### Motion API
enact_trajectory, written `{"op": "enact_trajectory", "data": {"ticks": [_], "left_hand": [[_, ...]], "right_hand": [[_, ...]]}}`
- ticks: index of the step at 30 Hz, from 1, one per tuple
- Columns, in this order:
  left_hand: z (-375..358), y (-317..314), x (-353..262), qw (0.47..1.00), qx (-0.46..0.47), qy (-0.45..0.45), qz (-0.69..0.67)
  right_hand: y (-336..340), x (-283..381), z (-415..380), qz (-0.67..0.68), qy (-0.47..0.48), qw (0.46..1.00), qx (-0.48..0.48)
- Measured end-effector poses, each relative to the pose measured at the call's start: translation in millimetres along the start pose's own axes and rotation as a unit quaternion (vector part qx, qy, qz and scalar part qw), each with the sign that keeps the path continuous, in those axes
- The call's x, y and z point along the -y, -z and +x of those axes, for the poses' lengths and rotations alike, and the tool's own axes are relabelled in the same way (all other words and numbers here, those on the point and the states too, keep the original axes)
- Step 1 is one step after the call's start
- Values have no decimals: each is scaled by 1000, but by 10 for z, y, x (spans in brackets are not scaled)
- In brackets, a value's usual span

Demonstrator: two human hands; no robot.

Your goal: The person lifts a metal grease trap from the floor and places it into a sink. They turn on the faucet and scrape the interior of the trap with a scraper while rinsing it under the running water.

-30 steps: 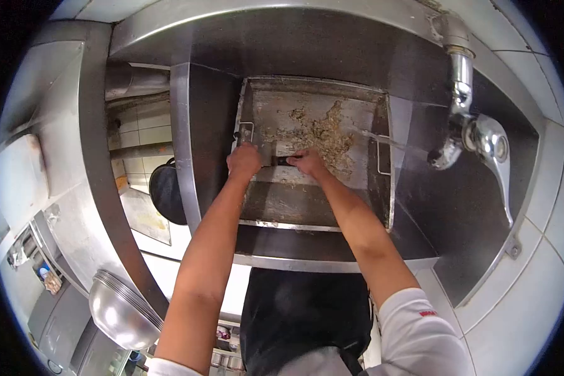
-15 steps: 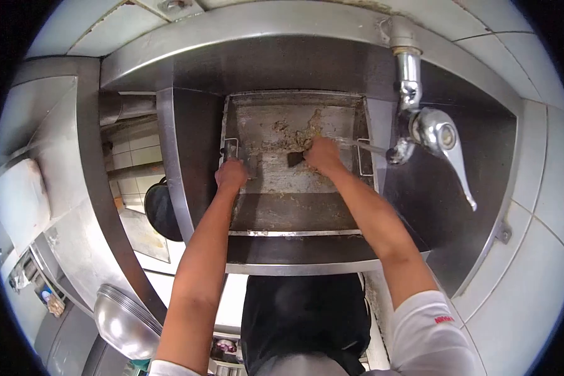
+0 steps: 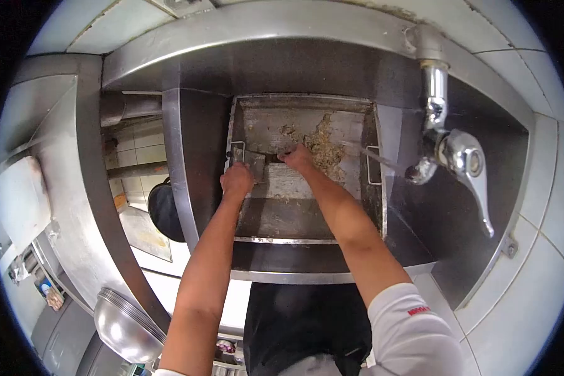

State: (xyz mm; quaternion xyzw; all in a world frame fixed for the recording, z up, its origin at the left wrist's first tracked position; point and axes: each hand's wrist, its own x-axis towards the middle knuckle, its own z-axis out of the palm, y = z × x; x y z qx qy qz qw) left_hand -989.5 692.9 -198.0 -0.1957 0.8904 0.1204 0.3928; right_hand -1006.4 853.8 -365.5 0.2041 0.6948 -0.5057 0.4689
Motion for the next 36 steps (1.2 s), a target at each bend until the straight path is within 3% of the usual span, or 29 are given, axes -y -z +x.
{"op": "enact_trajectory", "data": {"ticks": [1,2,4,7,9,10,12,15,17,19,22,24,25,27,31,36], "left_hand": [[-9,19,-36,999,8,26,26],[-17,47,-52,997,15,53,52],[60,-11,11,998,5,31,54],[31,-63,58,998,-1,17,52],[31,-38,11,999,-11,23,37],[33,-33,2,999,-4,31,35],[25,-9,-3,998,2,45,33],[7,11,-3,998,-4,38,46],[23,-48,38,998,-17,-2,65],[31,-29,2,997,1,36,64],[1,-3,-28,997,18,65,34],[-5,20,-20,998,15,58,15],[-22,10,1,999,16,39,28],[25,-13,12,999,14,22,38],[-35,34,3,998,-7,53,18],[-26,-2,18,999,2,45,21]], "right_hand": [[138,670,-655,-198,-14,979,-36],[163,666,-691,-199,-12,979,-38],[272,593,-695,-378,34,918,-118],[832,886,-1045,-447,6,892,-59],[1044,859,-1104,-637,91,762,-71],[1062,871,-1142,-644,92,756,-75],[910,824,-1204,-349,93,927,-100],[375,418,-683,-227,73,967,-94],[168,486,-711,-227,36,965,-124],[124,531,-817,-227,-6,962,-151],[586,580,-975,-254,-16,958,-131],[854,637,-1050,-364,-76,910,-181],[888,632,-1021,-367,-75,909,-184],[906,621,-905,-356,20,922,-151],[285,1028,-910,-319,38,945,-53],[313,713,-819,-290,21,943,-162]]}}
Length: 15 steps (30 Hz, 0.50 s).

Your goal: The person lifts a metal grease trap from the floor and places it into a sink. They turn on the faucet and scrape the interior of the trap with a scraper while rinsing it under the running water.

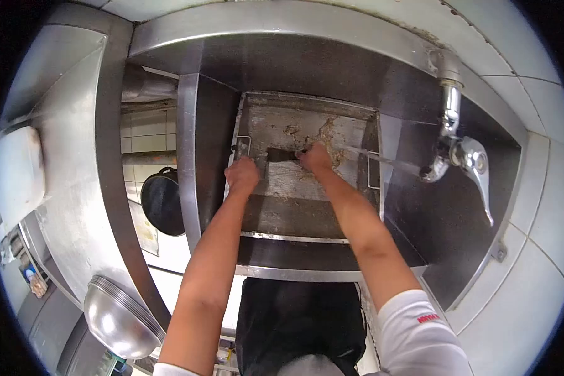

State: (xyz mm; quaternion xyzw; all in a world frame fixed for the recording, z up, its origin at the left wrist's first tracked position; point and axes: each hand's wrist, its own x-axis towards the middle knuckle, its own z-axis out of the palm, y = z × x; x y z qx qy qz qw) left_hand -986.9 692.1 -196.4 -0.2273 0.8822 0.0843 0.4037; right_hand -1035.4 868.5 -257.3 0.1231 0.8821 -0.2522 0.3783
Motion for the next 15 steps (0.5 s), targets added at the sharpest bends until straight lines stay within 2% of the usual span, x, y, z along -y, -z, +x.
{"op": "enact_trajectory", "data": {"ticks": [2,3,5,6,7,8,9,10,11,12,13,14,15], "left_hand": [[10,83,-56,999,26,26,6],[-19,133,-95,1000,20,20,0],[-139,165,-102,999,12,-18,35],[79,-203,17,999,-19,-30,36],[-51,-180,-70,998,-25,-34,36],[-249,-150,-246,977,-204,-54,41],[-352,-80,-433,923,-377,-72,37],[-493,70,-674,957,-273,-88,-35],[-615,193,-921,975,-164,-104,-105],[-611,178,-1177,963,-99,-104,-230],[-593,175,-1421,930,-31,-104,-350],[-804,512,-1620,873,89,-93,-471],[-1024,848,-1782,788,206,-79,-575]], "right_hand": [[276,-168,-65,-41,5,999,-11],[429,-236,-118,-77,11,997,-18],[631,-395,-268,-61,28,996,-58],[713,-443,-338,-42,46,994,-89],[843,-418,-438,-40,47,994,-95],[1020,-351,-576,34,-2,998,-61],[1147,-274,-632,103,-48,993,-28],[979,-724,-357,-135,216,964,-75],[1087,-613,-466,-131,218,963,-83],[1235,-372,-627,43,91,994,-43],[1356,-200,-725,218,-37,975,1],[1393,-170,-656,150,-26,987,48],[1541,-30,-752,75,-13,993,86]]}}
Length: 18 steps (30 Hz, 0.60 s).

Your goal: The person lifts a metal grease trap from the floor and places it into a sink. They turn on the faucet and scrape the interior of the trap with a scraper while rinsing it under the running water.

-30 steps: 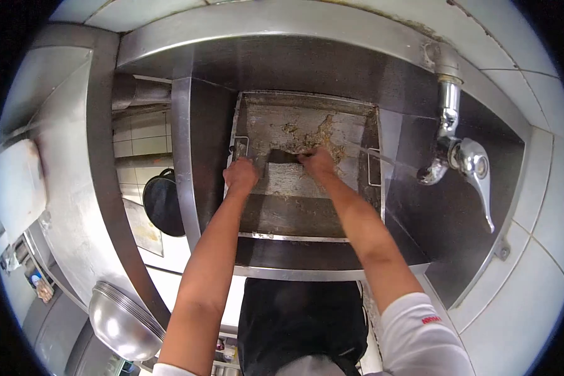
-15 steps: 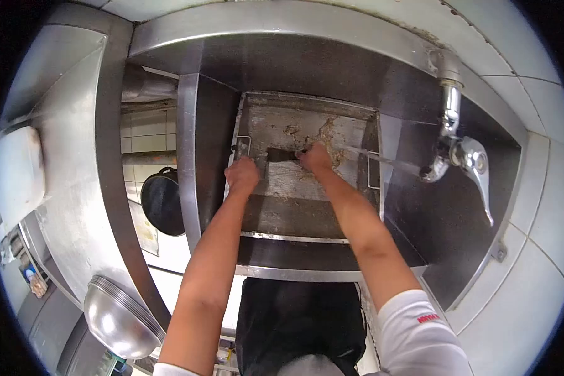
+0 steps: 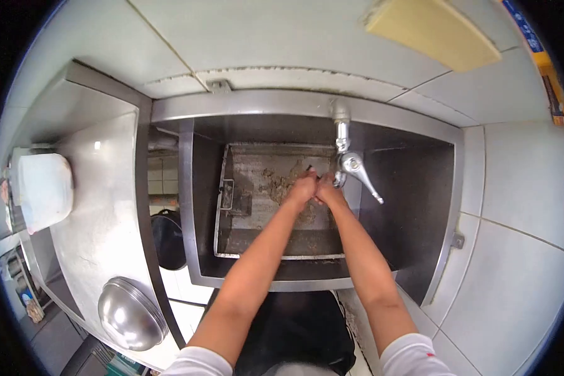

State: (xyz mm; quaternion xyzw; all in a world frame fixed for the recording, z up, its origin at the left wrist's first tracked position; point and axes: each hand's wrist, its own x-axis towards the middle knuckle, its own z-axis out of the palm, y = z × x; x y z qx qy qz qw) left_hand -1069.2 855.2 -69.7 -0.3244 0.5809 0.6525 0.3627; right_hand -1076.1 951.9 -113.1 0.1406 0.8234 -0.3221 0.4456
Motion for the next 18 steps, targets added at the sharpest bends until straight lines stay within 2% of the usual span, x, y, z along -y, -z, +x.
{"op": "enact_trajectory", "data": {"ticks": [1,2,3,4,5,6,7,8,9,10,12,13,14,15,17,18], "left_hand": [[369,-102,232,1000,-1,-7,3],[767,-191,424,970,-6,-214,117],[1115,-140,688,885,-8,-407,226],[1103,-193,608,883,-9,-408,231],[1096,-244,531,963,23,-247,109],[1068,-280,486,996,56,-73,-18],[1042,-274,497,987,41,-152,38],[965,-224,476,969,28,-228,95],[869,-179,480,971,55,-230,24],[638,-104,418,969,80,-229,-46],[133,143,230,994,27,-107,19],[22,323,298,975,-50,-158,147],[-62,510,371,932,-125,-206,272],[26,709,498,877,-232,-181,379],[132,1171,883,791,-276,-232,494],[121,1255,950,792,-274,-230,495]], "right_hand": [[-60,-47,-44,29,74,993,-87],[-99,-155,-95,61,147,973,-169],[-2,-77,-136,27,69,989,-128],[84,-21,-132,-27,54,994,-86],[162,-59,-216,48,28,997,-53],[250,-136,-337,124,0,992,-21],[308,-149,-485,129,1,991,-22],[352,-204,-614,213,-18,976,-48],[397,-279,-724,292,-34,953,-74],[426,-376,-808,297,-34,951,-76],[464,-577,-945,403,-64,912,-43],[450,-672,-996,406,-63,911,-44],[424,-771,-1024,462,-78,883,-25],[388,-845,-1031,518,-94,850,-4],[294,-959,-1024,522,-106,846,-6],[268,-1003,-1037,524,-118,844,-7]]}}
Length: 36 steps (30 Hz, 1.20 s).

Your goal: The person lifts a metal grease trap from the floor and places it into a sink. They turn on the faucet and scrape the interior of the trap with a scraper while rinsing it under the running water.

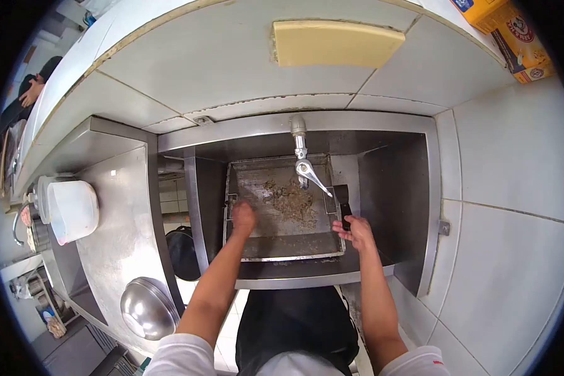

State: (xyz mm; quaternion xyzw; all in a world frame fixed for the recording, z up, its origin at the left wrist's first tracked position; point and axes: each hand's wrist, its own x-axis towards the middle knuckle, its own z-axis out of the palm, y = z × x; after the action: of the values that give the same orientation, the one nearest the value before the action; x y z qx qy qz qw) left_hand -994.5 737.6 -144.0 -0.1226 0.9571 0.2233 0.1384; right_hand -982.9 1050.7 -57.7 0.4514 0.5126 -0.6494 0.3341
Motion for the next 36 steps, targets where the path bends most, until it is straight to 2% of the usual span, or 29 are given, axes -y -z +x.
{"op": "enact_trajectory", "data": {"ticks": [2,3,4,6,9,10,12,15,16,18,19,21,24,28,30,31,33,36], "left_hand": [[-12,-26,148,992,28,36,118],[22,-51,202,978,148,51,140],[96,-345,432,977,149,50,141],[286,-1014,935,944,276,90,158],[291,-474,500,924,322,76,194],[274,-364,373,923,325,77,193],[231,-225,221,977,93,114,156],[184,-214,238,955,64,164,240],[166,-225,301,954,65,162,242],[177,-261,486,942,206,89,250],[219,-259,523,941,206,86,253],[284,-271,579,937,223,139,230],[210,-313,681,943,214,115,226],[114,-10,427,946,209,129,212],[27,373,49,929,246,66,267],[16,407,12,929,245,65,270],[26,443,-86,909,255,-48,326],[-77,566,-435,890,284,-85,347]], "right_hand": [[-24,-36,-57,13,4,1000,-7],[-42,-54,-84,24,9,1000,-11],[-20,-90,-72,26,8,1000,-11],[11,-162,-3,18,37,999,-32],[-29,-120,-37,33,60,995,-77],[-10,-127,-16,32,57,995,-78],[22,-156,21,34,82,993,-72],[15,-162,5,40,73,994,-68],[13,-195,2,43,71,994,-69],[9,-242,-1,54,89,992,-71],[4,-250,-4,58,89,992,-72],[9,-280,-41,24,99,993,-60],[14,-297,-60,15,97,991,-92],[54,-246,-160,-21,102,990,-99],[27,-207,-256,-67,91,985,-134],[10,-202,-301,-63,91,985,-133],[-15,-187,-353,-107,87,981,-138],[-51,-254,-331,-174,118,970,-124]]}}
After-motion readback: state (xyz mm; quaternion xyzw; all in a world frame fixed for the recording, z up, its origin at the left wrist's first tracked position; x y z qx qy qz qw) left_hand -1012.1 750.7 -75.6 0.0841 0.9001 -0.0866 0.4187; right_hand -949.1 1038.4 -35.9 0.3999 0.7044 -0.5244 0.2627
